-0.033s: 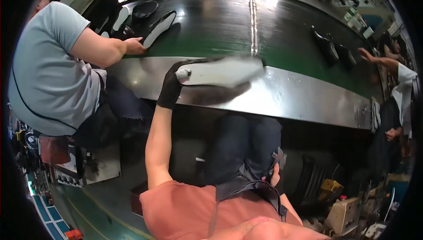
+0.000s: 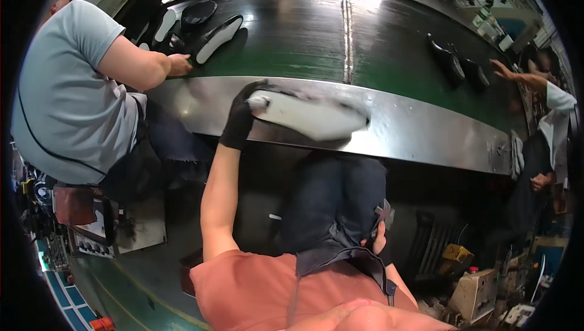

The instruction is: The person uses a pair of shears to trim the edges of white shoe insoles or midsoles. They repeatedly pick up a part from a conveyor belt, hold it against their lap, and cut along the perimeter before placing it back on the belt.

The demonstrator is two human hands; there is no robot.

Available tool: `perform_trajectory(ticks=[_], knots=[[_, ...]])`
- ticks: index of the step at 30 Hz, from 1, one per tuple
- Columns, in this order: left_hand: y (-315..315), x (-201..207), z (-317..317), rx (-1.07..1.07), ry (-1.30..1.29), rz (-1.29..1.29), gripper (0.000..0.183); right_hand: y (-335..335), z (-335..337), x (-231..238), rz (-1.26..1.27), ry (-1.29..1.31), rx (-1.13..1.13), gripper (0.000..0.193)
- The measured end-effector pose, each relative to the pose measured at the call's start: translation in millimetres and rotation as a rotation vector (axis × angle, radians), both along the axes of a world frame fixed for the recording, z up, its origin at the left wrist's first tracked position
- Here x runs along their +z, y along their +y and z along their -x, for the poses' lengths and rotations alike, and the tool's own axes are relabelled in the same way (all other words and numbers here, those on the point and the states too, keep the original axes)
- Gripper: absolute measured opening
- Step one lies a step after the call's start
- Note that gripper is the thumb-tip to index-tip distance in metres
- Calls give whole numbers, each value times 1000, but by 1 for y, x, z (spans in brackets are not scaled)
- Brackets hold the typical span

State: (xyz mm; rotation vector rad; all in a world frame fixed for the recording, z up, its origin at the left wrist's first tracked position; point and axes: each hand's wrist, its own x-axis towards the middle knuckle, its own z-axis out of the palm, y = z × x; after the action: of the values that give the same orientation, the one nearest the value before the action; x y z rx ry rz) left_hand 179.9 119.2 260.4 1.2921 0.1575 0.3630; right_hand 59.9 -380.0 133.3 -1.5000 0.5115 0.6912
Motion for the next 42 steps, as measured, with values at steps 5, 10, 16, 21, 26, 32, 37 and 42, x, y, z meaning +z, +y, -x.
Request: perform_trajectory(ticks=[5,10,16,21,26,32,37,42], knots=[[-140,-35,35,-273,-63,-213,62,-8,10,-4,47,-105,3,68],[-212,-85,69,-99,-81,-91,41,3,28,36,94,-59,44,73],[-218,-50,46,-286,146,95,39,27,14,84,-91,-297,440,50],[-226,-63,43,-291,4,72,73,52,-18,82,-198,-305,528,47],[-229,-75,49,-241,-49,-112,74,48,-42,81,-479,28,523,46],[-252,-17,69,-257,49,-72,54,20,-96,123,-360,90,907,51],[-252,-22,66,-235,28,-111,48,34,-57,62,-986,485,588,66],[-253,-23,75,-229,48,-16,43,22,-102,151,-162,41,897,50]])
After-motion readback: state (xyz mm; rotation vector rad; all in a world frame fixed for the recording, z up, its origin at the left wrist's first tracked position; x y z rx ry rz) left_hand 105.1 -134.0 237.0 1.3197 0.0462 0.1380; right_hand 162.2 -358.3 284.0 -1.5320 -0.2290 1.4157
